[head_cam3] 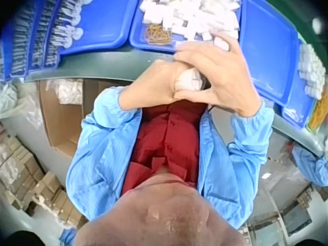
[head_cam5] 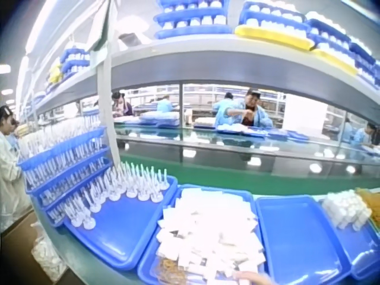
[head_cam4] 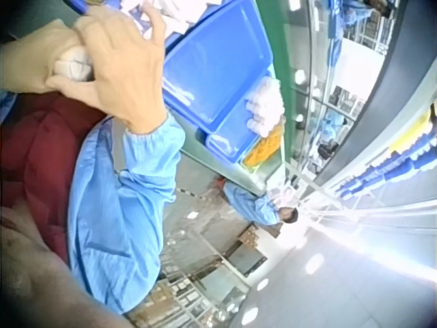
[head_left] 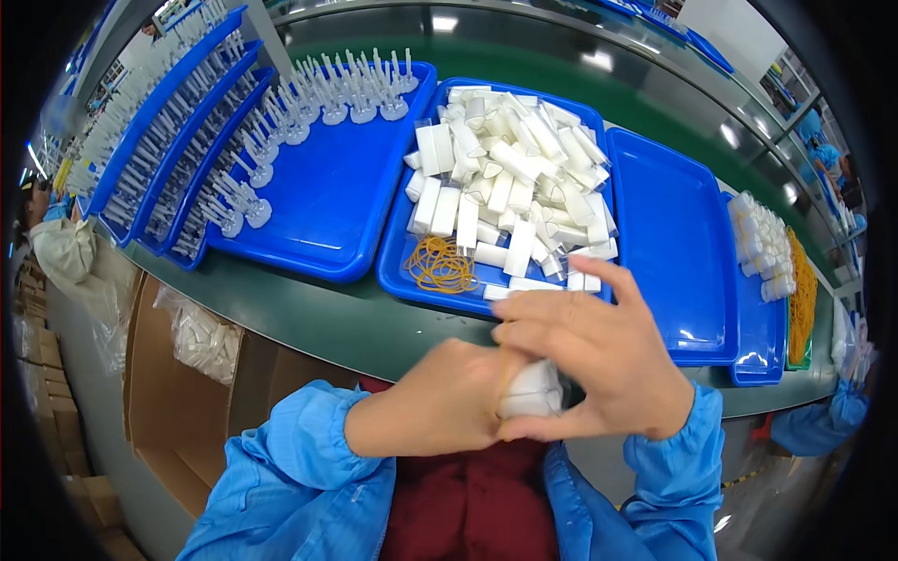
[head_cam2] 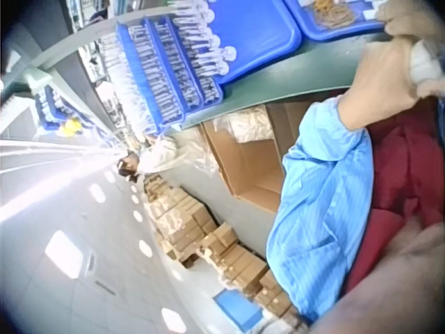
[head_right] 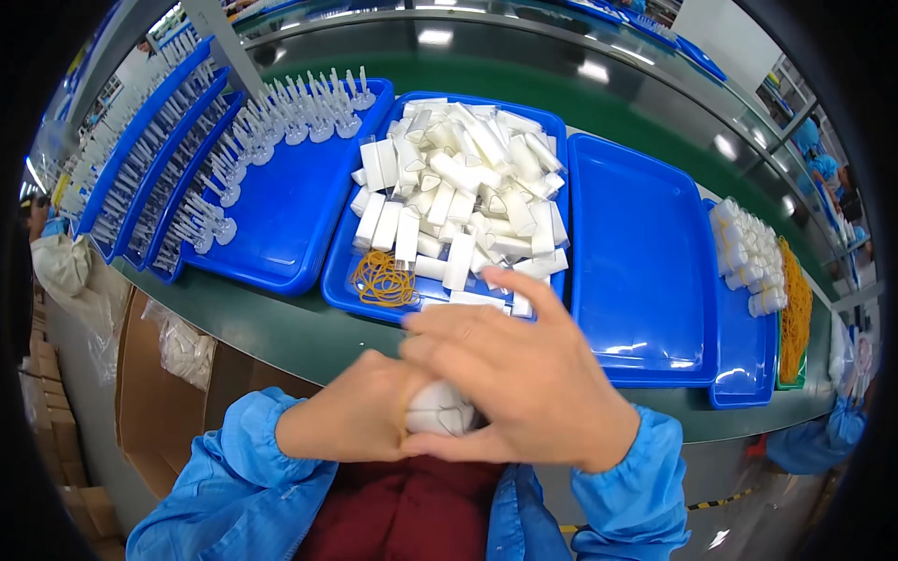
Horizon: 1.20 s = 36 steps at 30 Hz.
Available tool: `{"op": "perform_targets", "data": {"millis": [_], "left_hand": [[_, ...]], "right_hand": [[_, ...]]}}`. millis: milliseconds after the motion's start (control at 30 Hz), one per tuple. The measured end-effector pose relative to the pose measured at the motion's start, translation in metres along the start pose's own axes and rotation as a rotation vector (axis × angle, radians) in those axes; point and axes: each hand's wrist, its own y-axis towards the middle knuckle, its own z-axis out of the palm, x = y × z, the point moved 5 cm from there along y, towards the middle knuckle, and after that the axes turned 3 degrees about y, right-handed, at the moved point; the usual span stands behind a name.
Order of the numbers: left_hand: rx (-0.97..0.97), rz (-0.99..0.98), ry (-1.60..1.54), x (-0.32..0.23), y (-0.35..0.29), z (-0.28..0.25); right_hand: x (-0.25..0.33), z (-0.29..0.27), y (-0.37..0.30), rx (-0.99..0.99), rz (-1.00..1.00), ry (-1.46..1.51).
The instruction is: Assembling sets of four white plastic tubes and securing each bundle with a yellow rubber band.
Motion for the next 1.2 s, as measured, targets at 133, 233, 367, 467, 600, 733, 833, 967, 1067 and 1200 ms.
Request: {"op": "perform_targets", "data": {"millis": [133, 233, 367, 467, 600, 733, 833, 967, 1067, 1200], "left_hand": [[-0.119, -0.298, -0.630, 0.017, -0.009, -0.038], [-0.313, -0.331, -1.263, 0.037, -0.012, -0.036], [-0.703, -0.187, -0.703, 0.017, -0.003, -0.030], [-0.542, 0.206, -0.258, -0.021, 0.002, -0.010], [-0.318, 0.242, -0.213, -0.031, 0.003, 0.010], [-0.364, -0.083, -0.122, -0.006, 0.001, 0.007], [-0.317, 0.040, 0.061, -0.007, 0.007, 0.015], [-0.127, 0.030, -0.206, -0.001, 0.011, 0.019], [-0.034, 0.073, -0.824, 0.015, 0.013, 0.027], [0.117, -0.217, -1.033, -0.002, 0.002, 0.041]], "right_hand": [[-0.018, -0.001, -0.033, -0.024, 0.079, -0.178], [0.011, -0.004, -0.043, 0.226, -0.133, 0.608], [0.006, -0.004, -0.041, -0.736, -0.013, 1.609], [-0.019, 0.006, -0.029, -0.940, 0.303, 0.962], [-0.050, 0.027, -0.034, -0.708, 0.377, 0.854], [-0.020, 0.021, -0.046, -0.394, 0.166, 0.703], [0.004, 0.018, -0.040, -0.314, 0.144, 0.364], [0.000, 0.015, -0.046, -0.379, 0.192, 0.479], [0.004, 0.012, -0.049, -0.489, 0.229, 0.486], [0.021, 0.015, -0.044, -0.531, 0.169, 0.258]]}}
